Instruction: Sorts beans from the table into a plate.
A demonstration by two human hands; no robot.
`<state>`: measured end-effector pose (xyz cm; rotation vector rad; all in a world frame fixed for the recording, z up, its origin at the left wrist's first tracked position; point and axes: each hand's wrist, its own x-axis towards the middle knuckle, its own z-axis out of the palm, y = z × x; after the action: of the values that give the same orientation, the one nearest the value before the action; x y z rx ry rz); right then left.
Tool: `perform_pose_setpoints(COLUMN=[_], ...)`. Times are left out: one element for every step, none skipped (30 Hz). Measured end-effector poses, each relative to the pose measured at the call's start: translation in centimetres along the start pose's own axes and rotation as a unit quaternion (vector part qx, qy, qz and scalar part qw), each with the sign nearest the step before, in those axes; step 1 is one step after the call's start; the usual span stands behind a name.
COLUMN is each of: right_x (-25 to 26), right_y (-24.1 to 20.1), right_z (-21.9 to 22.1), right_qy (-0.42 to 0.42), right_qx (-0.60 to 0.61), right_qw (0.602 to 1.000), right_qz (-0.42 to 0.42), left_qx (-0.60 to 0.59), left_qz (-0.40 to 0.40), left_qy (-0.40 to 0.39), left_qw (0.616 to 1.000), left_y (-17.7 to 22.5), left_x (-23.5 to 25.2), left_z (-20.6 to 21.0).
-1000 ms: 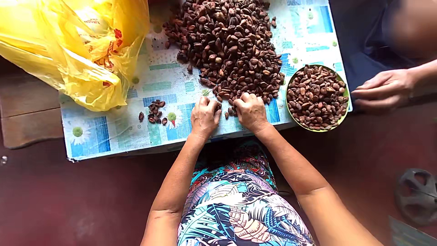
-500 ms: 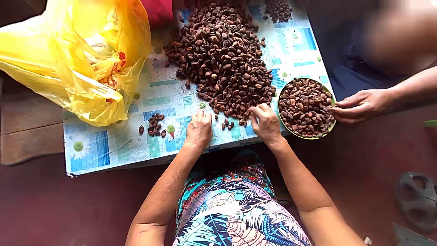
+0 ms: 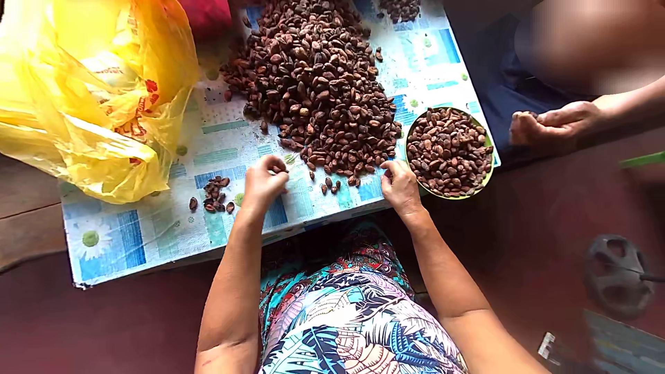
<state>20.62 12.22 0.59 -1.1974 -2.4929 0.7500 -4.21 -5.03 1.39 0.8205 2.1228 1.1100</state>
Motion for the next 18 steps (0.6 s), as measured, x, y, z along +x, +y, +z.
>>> perform_pose_setpoints(right_x=[0.2, 0.4, 0.6, 0.8, 1.0, 1.2, 1.5, 1.7, 1.8, 1.9, 1.9, 1.9, 1.8, 1.6, 1.3, 1.1, 0.8, 0.5], right_y=[-0.3, -0.8, -1.3, -1.8, -2.2, -2.6, -2.8, -2.9, -2.9, -2.7, -2.3, -2.0, -1.9, -2.1, -2.2, -2.1, -1.7, -1.3], right_z=[0.0, 0.0, 0.1, 0.4, 0.7, 1.0, 1.2, 1.3, 1.3, 1.1, 0.9, 0.7, 0.5, 0.2, -0.1, -0.3, -0.4, -0.4], right_qy=[-0.014, -0.033, -0.048, -0.054, -0.055, -0.054, -0.051, -0.052, -0.054, -0.049, -0.034, -0.02, -0.014, -0.022, -0.033, -0.043, -0.05, -0.056], right_qx=[-0.01, -0.027, -0.05, -0.074, -0.095, -0.11, -0.121, -0.123, -0.111, -0.076, -0.004, 0.102, 0.235, 0.384, 0.521, 0.621, 0.679, 0.706], right_qw=[1.0, 0.999, 0.998, 0.996, 0.994, 0.992, 0.991, 0.991, 0.992, 0.996, 0.999, 0.994, 0.971, 0.918, 0.841, 0.763, 0.708, 0.681], right_qz=[-0.001, 0.004, 0.01, 0.017, 0.026, 0.032, 0.03, 0.025, 0.019, 0.014, 0.014, 0.025, 0.052, 0.099, 0.144, 0.175, 0.187, 0.188], left_qx=[-0.128, -0.272, -0.427, -0.56, -0.657, -0.716, -0.74, -0.741, -0.735, -0.72, -0.703, -0.684, -0.664, -0.647, -0.629, -0.61, -0.596, -0.585], left_qz=[-0.022, -0.032, -0.027, -0.015, -0.008, -0.011, -0.018, -0.026, -0.042, -0.063, -0.088, -0.109, -0.119, -0.119, -0.121, -0.125, -0.129, -0.134], left_qy=[0.005, -0.004, -0.033, -0.075, -0.114, -0.139, -0.154, -0.159, -0.151, -0.133, -0.111, -0.089, -0.077, -0.074, -0.072, -0.068, -0.061, -0.056], left_qw=[0.992, 0.962, 0.903, 0.825, 0.745, 0.684, 0.654, 0.652, 0.659, 0.678, 0.697, 0.716, 0.734, 0.749, 0.765, 0.779, 0.79, 0.798], left_y=[-0.5, -1.1, -1.9, -2.8, -3.4, -3.8, -4.1, -4.2, -4.2, -4.0, -3.5, -3.0, -2.6, -2.3, -2.0, -1.6, -1.1, -0.7], left_x=[-0.2, -0.4, -0.4, -0.5, -0.5, -0.6, -0.8, -1.0, -1.2, -1.4, -1.5, -1.5, -1.6, -1.7, -1.7, -1.8, -1.9, -1.8], left_z=[-0.3, -0.6, -0.9, -1.1, -1.1, -1.1, -1.1, -1.1, -1.1, -1.1, -1.1, -1.0, -0.9, -0.8, -0.6, -0.4, -0.1, 0.2])
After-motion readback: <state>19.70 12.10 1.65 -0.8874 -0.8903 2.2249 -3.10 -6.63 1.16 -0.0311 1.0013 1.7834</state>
